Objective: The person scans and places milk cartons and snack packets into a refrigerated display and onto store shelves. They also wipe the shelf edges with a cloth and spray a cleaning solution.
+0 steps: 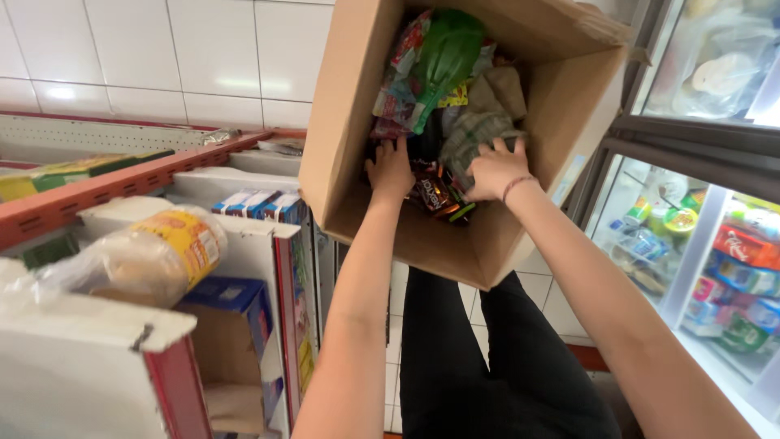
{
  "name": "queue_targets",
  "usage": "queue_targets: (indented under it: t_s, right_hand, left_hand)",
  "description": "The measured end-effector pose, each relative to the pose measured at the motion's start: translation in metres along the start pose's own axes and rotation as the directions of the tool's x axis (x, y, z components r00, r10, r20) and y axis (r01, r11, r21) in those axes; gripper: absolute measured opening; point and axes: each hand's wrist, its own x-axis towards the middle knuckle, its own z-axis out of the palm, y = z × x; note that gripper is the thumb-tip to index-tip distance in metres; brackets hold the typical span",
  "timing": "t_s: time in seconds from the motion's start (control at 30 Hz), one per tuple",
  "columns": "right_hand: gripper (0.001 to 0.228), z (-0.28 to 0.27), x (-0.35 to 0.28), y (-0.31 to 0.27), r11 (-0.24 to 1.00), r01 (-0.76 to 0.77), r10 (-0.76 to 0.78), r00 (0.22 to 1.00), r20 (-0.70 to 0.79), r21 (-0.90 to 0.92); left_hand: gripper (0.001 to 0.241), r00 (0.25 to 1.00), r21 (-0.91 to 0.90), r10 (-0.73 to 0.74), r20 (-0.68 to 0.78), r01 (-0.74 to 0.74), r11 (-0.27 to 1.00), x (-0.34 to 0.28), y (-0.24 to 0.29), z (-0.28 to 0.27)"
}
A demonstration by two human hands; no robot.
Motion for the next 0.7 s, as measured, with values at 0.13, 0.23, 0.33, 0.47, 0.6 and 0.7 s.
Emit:
queue_targets:
  t_s: [0.13, 0.23, 0.33, 0.47, 0.6, 0.7]
  right_hand:
    - [0.042, 0.001, 0.059, 0.001, 0.977, -0.037, 0.121, 0.906, -0.405, 0.211]
    - [0.046, 0.013, 0.102, 0.006, 0.955, 0.019, 0.200, 0.696, -0.689, 0.297]
    - [0.038, 0.026, 0.137, 0.008, 0.978, -0.027, 0.181, 0.599, -0.780, 0.207]
    - [0.023, 0.040, 0.156, 0.016, 0.978, -0.031, 0.186, 0.582, -0.792, 0.206]
    - [0.015, 0.032, 0.151, 0.015, 0.983, 0.023, 0.129, 0.628, -0.767, 0.185]
    - [0.019, 0.007, 0.132, 0.003, 0.989, -0.011, 0.118, 0.662, -0.740, 0.148]
  left_hand:
    - [0.089, 0.998, -0.004, -0.005, -0.069, 0.005, 1.000, 0.015, -0.002, 0.016]
    - [0.092, 0.996, -0.019, 0.029, -0.086, -0.031, 0.999, 0.021, -0.001, 0.023]
    - [0.090, 0.999, 0.024, 0.028, -0.039, -0.027, 0.999, 0.027, -0.002, 0.029]
    - [0.085, 0.989, 0.091, 0.126, -0.080, -0.118, 0.989, 0.030, -0.004, 0.038]
    - [0.100, 0.979, 0.095, 0.196, -0.062, -0.189, 0.977, 0.030, -0.006, 0.021]
    - [0.100, 0.973, 0.045, 0.215, -0.078, -0.212, 0.976, 0.013, -0.002, -0.006]
